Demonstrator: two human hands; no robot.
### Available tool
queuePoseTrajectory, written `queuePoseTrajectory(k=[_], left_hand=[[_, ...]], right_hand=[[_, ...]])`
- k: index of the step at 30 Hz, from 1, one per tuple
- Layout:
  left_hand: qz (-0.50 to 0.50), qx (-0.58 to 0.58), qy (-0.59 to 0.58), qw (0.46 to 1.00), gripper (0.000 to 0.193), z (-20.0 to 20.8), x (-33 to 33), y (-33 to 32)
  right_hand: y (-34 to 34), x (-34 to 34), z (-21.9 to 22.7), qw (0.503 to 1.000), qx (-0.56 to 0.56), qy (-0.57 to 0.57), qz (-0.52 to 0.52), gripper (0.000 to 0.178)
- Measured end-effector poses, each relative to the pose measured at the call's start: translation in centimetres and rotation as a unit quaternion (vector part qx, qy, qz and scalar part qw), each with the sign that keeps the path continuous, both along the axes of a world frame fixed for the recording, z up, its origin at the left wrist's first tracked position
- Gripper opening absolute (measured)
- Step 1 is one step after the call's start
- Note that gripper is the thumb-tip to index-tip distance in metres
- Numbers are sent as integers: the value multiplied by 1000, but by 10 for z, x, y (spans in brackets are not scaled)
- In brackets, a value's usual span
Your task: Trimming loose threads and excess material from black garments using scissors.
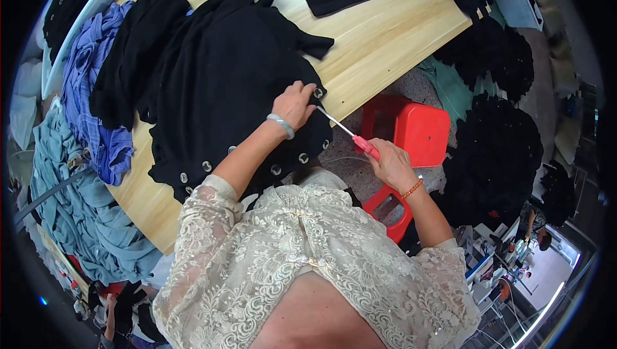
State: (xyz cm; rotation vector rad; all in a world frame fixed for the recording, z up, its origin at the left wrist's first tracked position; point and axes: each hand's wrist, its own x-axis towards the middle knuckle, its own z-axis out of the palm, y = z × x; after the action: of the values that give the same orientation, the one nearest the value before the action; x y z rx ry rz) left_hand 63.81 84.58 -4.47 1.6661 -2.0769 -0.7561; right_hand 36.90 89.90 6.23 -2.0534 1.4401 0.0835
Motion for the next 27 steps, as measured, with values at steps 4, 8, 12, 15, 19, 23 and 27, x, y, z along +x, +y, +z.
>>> queuePoseTrajectory(k=[4, 8, 12, 15, 19, 23, 27], left_hand=[[-43, 15, -154, 987, 19, -50, -24, -13], [-23, 113, -68, 991, 22, -35, -34, -23], [-7, 123, 10, 992, 20, -30, -25, -9], [27, -80, 90, 992, 33, 25, 19, 11], [349, -190, -125, 909, 84, 78, 138, 33], [404, 36, -156, 901, 56, 16, 226, 88], [221, 27, 192, 956, 20, 44, 193, 125]], right_hand=[[-8, 3, -4, 999, 16, 31, -6, 17], [-2, -3, 1, 992, 40, 123, -11, 21], [-15, 5, 7, 996, 59, 68, -26, 24], [-32, 16, 3, 998, -41, -14, -41, 23], [-68, 44, 9, 992, -124, 20, 12, 23], [-112, 120, 19, 984, -165, 5, 65, 34], [-145, 227, 41, 985, -100, -111, 87, 32]])
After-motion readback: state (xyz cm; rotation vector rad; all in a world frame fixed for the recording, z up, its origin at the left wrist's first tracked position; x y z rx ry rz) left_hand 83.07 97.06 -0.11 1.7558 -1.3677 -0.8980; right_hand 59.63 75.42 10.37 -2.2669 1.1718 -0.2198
